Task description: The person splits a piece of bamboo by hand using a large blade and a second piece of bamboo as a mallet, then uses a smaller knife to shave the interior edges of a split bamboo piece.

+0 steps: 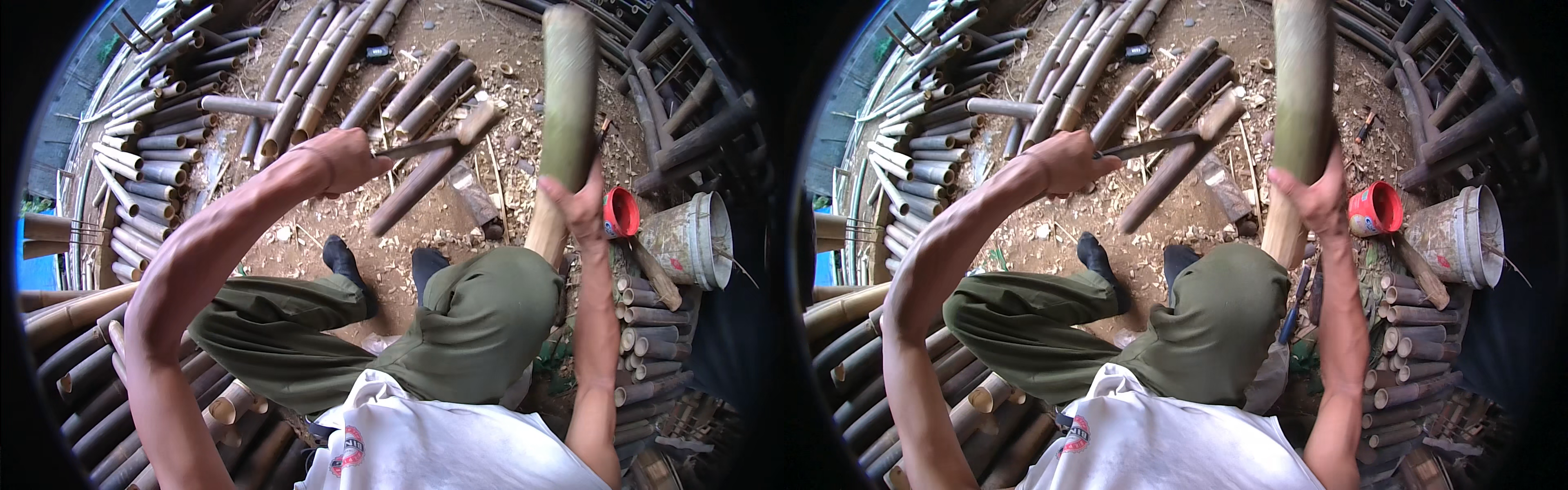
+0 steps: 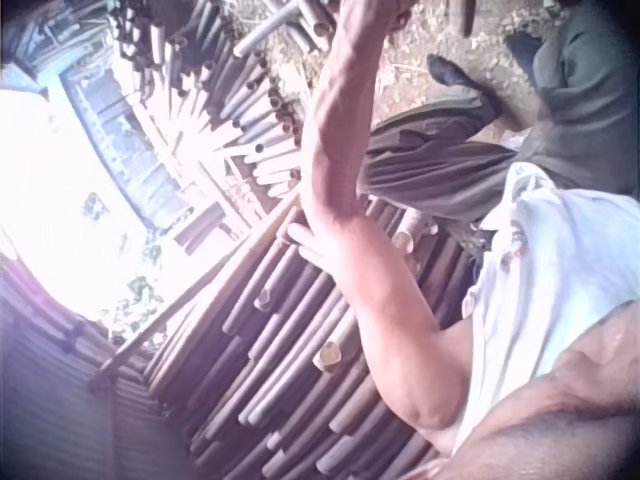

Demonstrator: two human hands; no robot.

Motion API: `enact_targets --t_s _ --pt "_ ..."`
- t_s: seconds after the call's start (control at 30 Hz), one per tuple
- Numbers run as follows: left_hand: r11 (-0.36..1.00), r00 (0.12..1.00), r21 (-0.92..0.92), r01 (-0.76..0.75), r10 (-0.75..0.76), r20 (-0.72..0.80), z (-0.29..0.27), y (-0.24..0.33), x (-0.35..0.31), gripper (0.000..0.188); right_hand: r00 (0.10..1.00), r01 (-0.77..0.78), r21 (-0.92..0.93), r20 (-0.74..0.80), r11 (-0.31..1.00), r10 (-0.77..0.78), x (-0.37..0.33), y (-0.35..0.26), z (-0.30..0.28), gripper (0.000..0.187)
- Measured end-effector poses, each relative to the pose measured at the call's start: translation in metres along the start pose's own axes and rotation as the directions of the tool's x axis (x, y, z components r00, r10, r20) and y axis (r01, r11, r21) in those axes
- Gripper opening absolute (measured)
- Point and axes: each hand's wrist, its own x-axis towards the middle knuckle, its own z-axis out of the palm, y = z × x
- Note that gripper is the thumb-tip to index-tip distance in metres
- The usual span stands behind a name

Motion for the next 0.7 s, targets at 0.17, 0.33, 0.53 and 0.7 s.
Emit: enact_targets --t_s 0.17,0.33,0.53,0.7 --pt "0.969 0.905 -0.241 -0.057 -0.052 -0.421 0.059 -0.009 -0.004 0.069 0.936 0.322 -0.357 -0.016 0.877 -0.351 0.067 -0.103 -0.029 0.076" --pt "0.853 0.887 -0.517 0.073 -0.293 -0.357 0.176 -0.005 0.029 0.065 0.728 0.563 -0.4 -0.172 0.723 -0.663 0.116 -0.149 0.0 0.073" --pt "0.787 0.871 -0.615 0.043 -0.331 -0.363 0.172 0.005 0.036 0.06 0.819 0.385 -0.665 -0.075 0.64 -0.57 0.108 -0.04 0.067 0.092" --pt "0.821 0.896 -0.559 0.117 -0.33 -0.297 0.193 -0.008 0.04 0.06 0.786 0.223 -0.895 0.4 0.387 0.471 0.083 -0.001 0.114 0.104"
